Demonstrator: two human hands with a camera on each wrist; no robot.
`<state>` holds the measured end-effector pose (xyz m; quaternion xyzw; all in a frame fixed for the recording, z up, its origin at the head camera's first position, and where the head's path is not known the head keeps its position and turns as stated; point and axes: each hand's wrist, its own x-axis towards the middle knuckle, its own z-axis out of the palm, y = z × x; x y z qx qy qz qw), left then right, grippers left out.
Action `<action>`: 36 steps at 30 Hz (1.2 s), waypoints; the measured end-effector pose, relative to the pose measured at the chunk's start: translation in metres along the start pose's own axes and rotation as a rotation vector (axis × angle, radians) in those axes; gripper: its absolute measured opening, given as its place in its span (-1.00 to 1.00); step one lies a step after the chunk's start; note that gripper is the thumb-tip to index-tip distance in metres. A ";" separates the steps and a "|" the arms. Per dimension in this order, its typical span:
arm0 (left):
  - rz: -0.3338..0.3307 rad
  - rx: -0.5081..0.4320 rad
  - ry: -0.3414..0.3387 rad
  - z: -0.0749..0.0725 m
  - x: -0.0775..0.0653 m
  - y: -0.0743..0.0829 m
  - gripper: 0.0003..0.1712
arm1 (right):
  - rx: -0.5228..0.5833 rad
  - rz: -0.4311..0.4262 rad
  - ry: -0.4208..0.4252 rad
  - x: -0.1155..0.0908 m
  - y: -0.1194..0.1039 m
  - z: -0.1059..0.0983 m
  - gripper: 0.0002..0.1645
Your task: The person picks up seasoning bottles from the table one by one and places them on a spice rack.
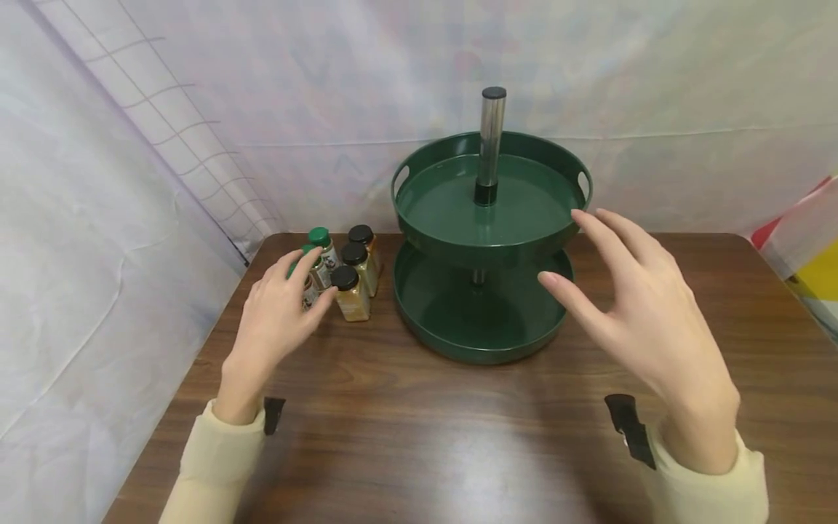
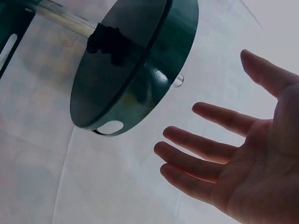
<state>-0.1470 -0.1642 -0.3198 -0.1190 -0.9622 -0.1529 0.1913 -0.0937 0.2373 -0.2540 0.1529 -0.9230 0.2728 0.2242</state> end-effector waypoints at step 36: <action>-0.339 -0.009 -0.223 -0.007 0.003 -0.039 -0.47 | 0.063 -0.174 0.077 0.032 -0.027 0.034 -0.22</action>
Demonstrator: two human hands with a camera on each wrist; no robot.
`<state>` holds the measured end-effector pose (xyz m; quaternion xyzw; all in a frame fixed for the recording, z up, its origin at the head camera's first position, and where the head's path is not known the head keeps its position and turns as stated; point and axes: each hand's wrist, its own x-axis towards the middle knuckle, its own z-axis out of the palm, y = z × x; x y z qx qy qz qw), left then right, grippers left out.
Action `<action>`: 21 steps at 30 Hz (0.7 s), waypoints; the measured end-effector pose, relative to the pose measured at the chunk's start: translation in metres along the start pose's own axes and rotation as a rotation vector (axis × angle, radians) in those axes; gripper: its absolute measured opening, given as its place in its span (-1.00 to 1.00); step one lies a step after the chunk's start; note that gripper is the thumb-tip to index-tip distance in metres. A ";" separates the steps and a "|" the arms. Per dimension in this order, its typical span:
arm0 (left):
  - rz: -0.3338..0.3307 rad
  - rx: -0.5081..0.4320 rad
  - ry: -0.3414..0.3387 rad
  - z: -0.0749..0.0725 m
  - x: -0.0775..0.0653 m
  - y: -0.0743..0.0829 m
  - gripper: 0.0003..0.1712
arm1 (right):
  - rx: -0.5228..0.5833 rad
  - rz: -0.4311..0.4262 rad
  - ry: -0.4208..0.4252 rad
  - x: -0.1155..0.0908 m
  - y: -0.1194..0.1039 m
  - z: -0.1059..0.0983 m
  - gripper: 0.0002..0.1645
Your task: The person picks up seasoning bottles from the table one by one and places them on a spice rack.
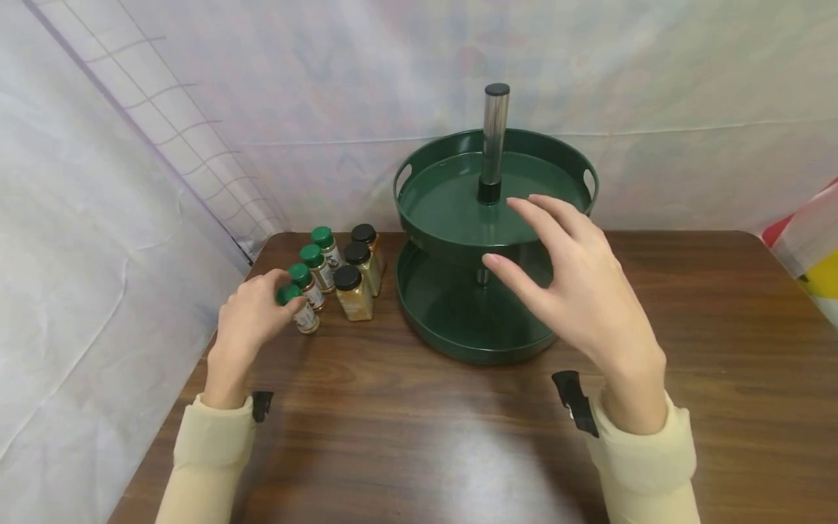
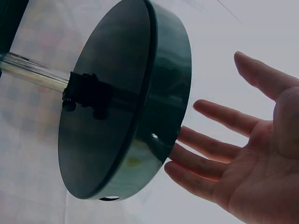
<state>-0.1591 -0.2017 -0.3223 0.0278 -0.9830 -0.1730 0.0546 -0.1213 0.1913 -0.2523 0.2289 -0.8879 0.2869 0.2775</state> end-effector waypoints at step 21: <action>-0.031 -0.037 0.033 0.005 0.007 -0.009 -0.55 | -0.082 -0.035 -0.019 0.002 0.006 0.003 -0.79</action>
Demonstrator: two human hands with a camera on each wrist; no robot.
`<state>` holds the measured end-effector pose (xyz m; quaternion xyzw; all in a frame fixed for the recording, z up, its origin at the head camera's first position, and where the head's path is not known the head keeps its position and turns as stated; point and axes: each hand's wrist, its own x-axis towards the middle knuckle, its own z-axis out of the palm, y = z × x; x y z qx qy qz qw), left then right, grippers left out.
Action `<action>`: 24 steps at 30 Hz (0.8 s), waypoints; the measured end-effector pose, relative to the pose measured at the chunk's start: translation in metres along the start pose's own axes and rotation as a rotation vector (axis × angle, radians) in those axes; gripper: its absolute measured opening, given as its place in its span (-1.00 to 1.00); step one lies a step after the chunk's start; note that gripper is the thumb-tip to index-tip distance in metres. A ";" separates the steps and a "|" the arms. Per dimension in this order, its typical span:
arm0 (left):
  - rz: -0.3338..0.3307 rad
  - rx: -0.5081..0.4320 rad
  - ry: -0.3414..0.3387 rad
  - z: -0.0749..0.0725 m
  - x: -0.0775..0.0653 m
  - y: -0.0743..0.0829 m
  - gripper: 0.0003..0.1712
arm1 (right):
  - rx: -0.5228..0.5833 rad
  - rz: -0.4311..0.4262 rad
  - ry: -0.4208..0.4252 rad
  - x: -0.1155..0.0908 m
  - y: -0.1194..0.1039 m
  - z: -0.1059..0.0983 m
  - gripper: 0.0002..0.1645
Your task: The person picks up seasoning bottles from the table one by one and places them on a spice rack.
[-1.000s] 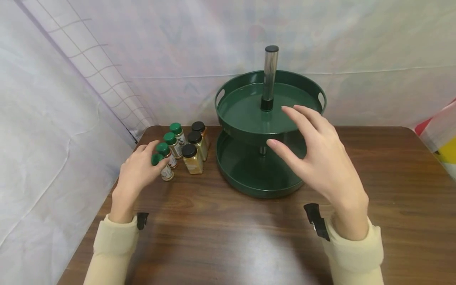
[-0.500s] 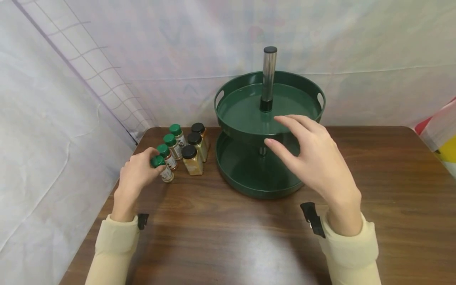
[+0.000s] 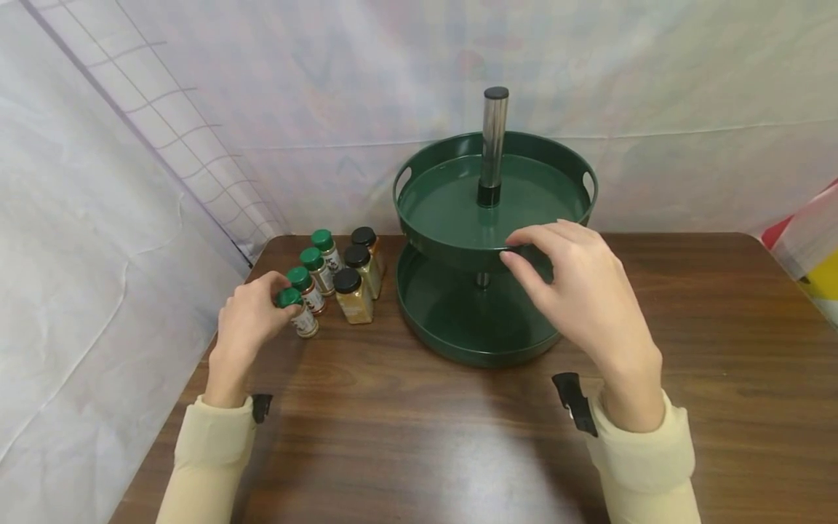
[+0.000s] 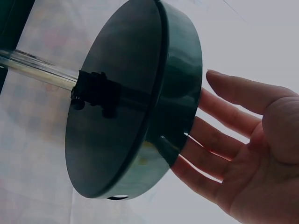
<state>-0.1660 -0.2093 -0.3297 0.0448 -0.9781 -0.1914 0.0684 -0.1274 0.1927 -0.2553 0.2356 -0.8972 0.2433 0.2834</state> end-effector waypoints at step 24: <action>0.035 -0.080 0.169 -0.024 -0.017 0.013 -0.64 | -0.014 -0.018 -0.001 0.001 0.006 -0.001 -0.79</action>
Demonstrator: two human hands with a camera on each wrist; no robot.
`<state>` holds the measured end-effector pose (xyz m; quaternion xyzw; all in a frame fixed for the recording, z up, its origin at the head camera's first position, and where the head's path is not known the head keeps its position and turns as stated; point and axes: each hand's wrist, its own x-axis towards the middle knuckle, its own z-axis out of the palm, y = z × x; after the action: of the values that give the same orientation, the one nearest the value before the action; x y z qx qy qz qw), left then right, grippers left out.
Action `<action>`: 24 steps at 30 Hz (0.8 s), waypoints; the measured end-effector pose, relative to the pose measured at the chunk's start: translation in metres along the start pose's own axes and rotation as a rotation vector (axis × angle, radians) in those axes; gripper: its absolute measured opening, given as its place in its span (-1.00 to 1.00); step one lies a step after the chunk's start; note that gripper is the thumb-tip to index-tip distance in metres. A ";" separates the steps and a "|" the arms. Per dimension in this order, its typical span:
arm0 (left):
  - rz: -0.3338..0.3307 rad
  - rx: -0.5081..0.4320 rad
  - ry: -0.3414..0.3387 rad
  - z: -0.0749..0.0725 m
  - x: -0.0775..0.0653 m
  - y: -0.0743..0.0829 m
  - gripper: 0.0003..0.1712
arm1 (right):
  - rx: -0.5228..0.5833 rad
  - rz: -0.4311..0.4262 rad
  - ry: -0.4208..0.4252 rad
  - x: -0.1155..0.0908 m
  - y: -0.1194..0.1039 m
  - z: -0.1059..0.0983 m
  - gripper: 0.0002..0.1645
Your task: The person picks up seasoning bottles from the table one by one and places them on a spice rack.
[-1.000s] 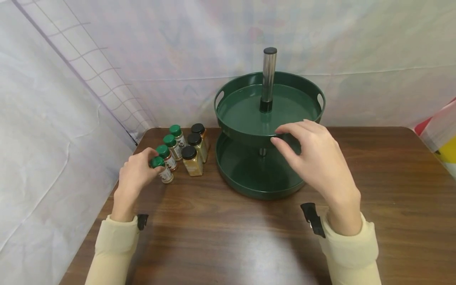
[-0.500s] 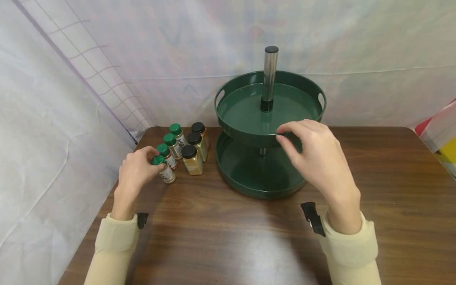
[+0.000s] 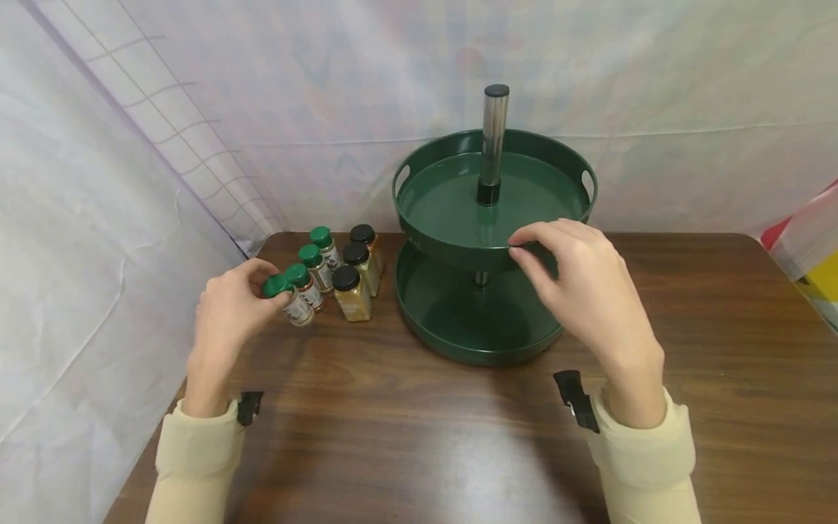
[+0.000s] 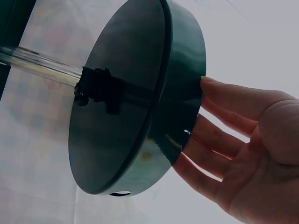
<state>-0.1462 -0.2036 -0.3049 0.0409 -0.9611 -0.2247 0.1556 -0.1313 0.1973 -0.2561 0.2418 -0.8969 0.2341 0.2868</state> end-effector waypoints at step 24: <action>0.141 -0.259 0.182 -0.031 0.006 0.023 -0.64 | 0.020 0.031 -0.022 0.000 0.006 -0.004 -0.79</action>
<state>-0.1418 -0.1970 -0.2663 -0.0270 -0.9066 -0.3304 0.2612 -0.1330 0.2040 -0.2552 0.2332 -0.9013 0.2447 0.2709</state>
